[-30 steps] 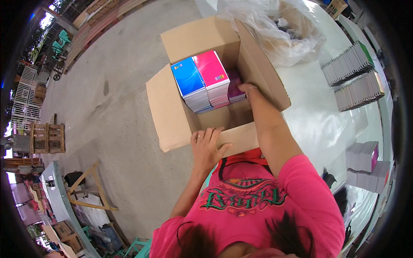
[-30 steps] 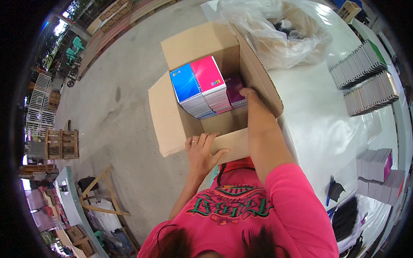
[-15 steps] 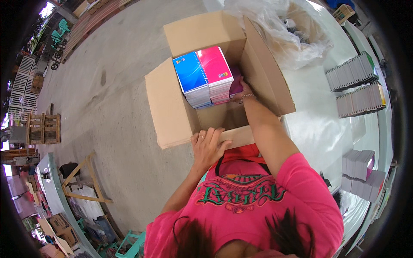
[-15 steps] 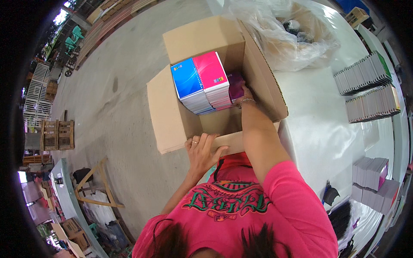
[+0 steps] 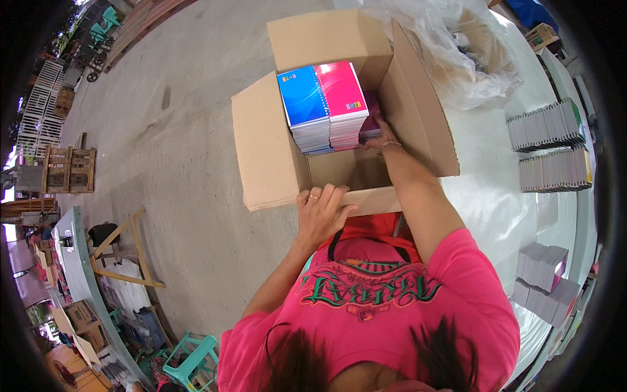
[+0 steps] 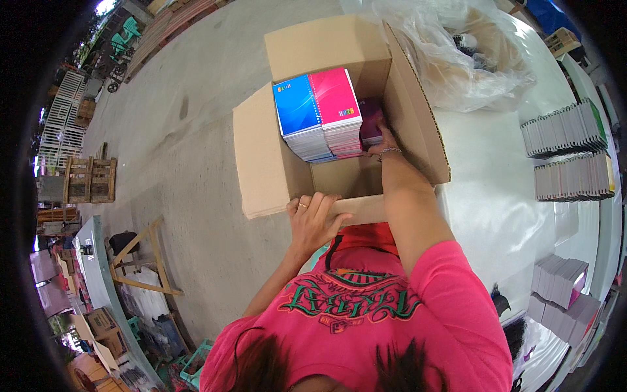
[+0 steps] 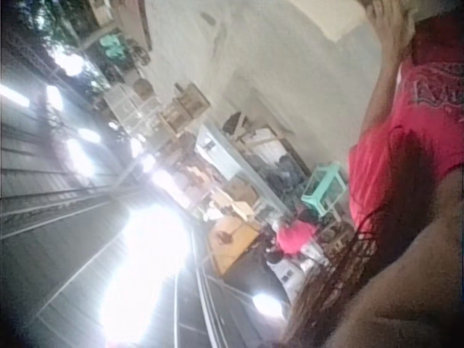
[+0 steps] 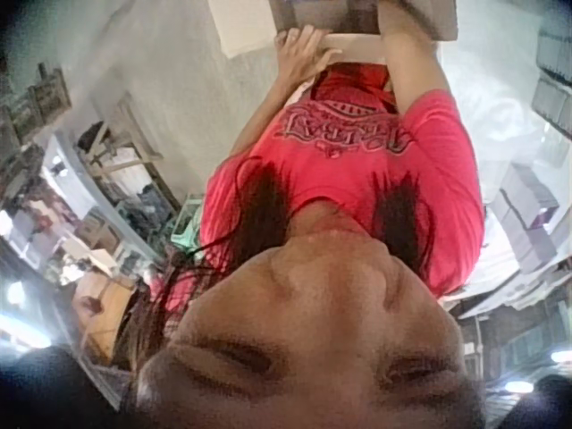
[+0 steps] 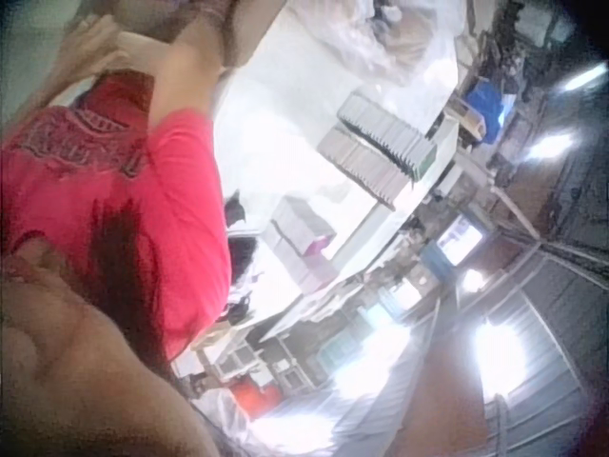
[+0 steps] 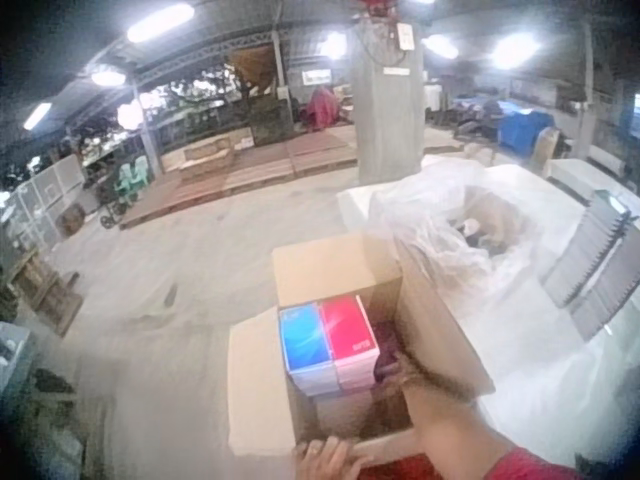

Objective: The person uses blue-handled pliers to trim the spiral binding of stacked notebooks on a white table. After trimming, the person places the notebooks into a cardboard box and stacks them by color.

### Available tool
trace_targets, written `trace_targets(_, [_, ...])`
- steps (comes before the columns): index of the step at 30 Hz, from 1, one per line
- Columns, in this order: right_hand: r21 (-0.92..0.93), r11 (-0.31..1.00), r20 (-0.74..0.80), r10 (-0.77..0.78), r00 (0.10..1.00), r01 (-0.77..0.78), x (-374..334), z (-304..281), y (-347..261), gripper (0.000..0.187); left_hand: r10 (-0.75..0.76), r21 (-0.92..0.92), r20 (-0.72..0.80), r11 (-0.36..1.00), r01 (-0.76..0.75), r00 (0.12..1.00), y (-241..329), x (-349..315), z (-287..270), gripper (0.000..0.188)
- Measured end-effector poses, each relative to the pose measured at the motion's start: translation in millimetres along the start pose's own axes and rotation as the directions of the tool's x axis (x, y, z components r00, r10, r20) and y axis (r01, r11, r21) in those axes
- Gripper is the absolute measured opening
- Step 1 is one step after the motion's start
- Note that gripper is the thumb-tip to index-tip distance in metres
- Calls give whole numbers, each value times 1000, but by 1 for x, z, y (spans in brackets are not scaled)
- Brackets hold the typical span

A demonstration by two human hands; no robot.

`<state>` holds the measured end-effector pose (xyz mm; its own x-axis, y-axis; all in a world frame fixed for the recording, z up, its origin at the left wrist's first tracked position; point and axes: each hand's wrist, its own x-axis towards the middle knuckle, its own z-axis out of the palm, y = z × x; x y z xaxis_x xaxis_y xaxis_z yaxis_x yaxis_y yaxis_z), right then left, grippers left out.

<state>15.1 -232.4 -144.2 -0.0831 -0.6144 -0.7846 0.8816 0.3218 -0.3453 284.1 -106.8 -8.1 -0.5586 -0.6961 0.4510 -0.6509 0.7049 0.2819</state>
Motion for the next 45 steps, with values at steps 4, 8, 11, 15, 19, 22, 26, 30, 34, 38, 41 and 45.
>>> trace_targets(4, [-83,996,33,-30,999,33,31,-48,-27,104,68,-26,3,997,-68,998,7,11,2,41])
trace_targets(8, [-114,993,73,-25,997,34,25,-34,-15,99,52,-24,-5,998,-52,999,0,7,4,41])
trace_targets(11, [84,996,75,34,997,-41,14,-31,-20,91,42,-8,-8,999,-42,999,1,6,4,39])
trace_targets(15, [133,991,163,12,987,-34,28,-54,-26,86,72,-14,5,997,-72,997,2,11,3,38])
trace_targets(19, [196,980,-19,45,999,-41,30,-52,-24,76,67,2,1,998,-67,998,2,9,4,37])
trace_targets(22, [258,966,4,22,1000,-22,36,-56,-22,66,63,4,-2,998,-63,998,1,7,5,37])
trace_targets(26, [161,985,82,50,995,-63,50,-66,-23,76,62,5,-6,998,-62,998,2,6,4,38])
trace_targets(30, [254,907,-183,387,904,-337,64,-85,-65,101,87,-35,3,996,-87,996,5,13,4,39])
trace_targets(34, [-232,943,-372,141,918,-238,35,-45,-39,105,32,5,4,999,-32,999,1,5,4,39])
trace_targets(38, [-156,986,-189,35,981,-66,41,-47,-44,92,24,-6,3,1000,-24,1000,-2,4,2,41])
trace_targets(41, [-76,994,126,-64,990,74,64,-90,-56,70,58,-133,72,990,-48,996,0,8,4,41])
trace_targets(45, [-93,978,507,-115,854,187,88,-127,-86,44,140,-266,150,959,-96,979,1,15,14,41])
